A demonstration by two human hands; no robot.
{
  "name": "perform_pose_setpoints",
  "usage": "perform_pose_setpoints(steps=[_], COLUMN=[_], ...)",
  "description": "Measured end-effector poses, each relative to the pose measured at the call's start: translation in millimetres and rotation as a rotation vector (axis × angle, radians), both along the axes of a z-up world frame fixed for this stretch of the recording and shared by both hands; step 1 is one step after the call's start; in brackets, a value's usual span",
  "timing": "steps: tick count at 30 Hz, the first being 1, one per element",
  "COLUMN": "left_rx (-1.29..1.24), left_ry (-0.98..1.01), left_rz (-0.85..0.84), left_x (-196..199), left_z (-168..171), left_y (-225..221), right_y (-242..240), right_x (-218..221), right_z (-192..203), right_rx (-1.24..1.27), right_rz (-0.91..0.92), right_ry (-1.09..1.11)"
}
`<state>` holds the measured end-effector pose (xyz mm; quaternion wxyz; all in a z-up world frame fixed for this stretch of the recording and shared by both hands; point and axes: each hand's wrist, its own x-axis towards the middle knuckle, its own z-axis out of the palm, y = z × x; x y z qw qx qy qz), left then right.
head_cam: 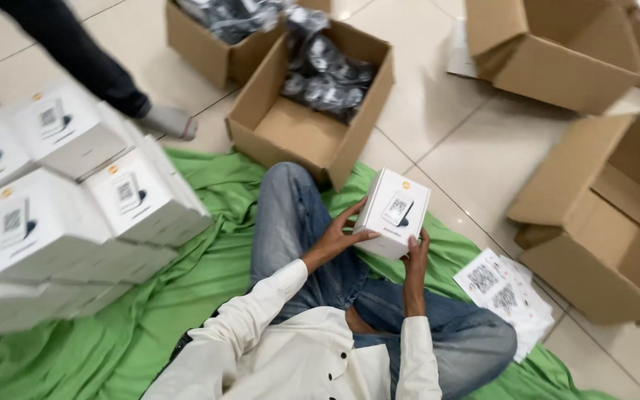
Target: The person packs electronic components and QR code labels into small white boxes.
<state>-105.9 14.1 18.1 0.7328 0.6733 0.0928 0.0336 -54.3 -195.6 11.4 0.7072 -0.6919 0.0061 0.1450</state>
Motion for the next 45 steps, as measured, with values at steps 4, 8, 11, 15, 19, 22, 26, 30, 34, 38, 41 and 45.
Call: perform_pose_setpoints(steps=[4, 8, 11, 15, 19, 22, 26, 30, 34, 38, 41, 45], left_rx=[0.064, 0.018, -0.165, -0.331, -0.454, -0.532, -0.513, -0.442, -0.357, -0.249, -0.238, -0.259], left_ry=[-0.179, -0.278, -0.372, -0.282, -0.350, -0.285, -0.245, -0.229, -0.178, -0.165, -0.143, -0.104], left_rz=[0.199, 0.529, 0.780, 1.147, 1.214, 1.266, 1.282, 1.248, 1.207, 1.219, 1.219, 1.169], left_x=[-54, -126, -175, -221, -239, -238, -245, -253, -252, -254, -252, -243], left_z=[75, 110, 94, 78, 51, 43, 38, 39, 53, 44, 38, 25], left_y=[65, 119, 145, 170, 183, 186, 192, 206, 209, 215, 213, 197], right_y=[85, 191, 267, 346, 379, 374, 362, 367, 380, 392, 393, 373], right_x=[18, 6, -22, -63, -91, -102, -113, -116, -111, -102, -99, -98], right_z=[66, 130, 153, 146, 127, 129, 151, 157, 151, 143, 143, 144], right_rx=[0.082, 0.101, 0.092, 0.022, 0.142, 0.119, 0.024, -0.068, -0.133, -0.118, -0.145, -0.180], right_rz=[0.269, 0.671, 0.886, 1.064, 1.074, 1.074, 1.088, 1.100, 1.099, 1.161, 1.189, 1.205], right_ry=[-0.113, -0.227, -0.205, -0.150, -0.121, -0.489, -0.728, -1.046, -1.058, -1.055, -1.066, -1.025])
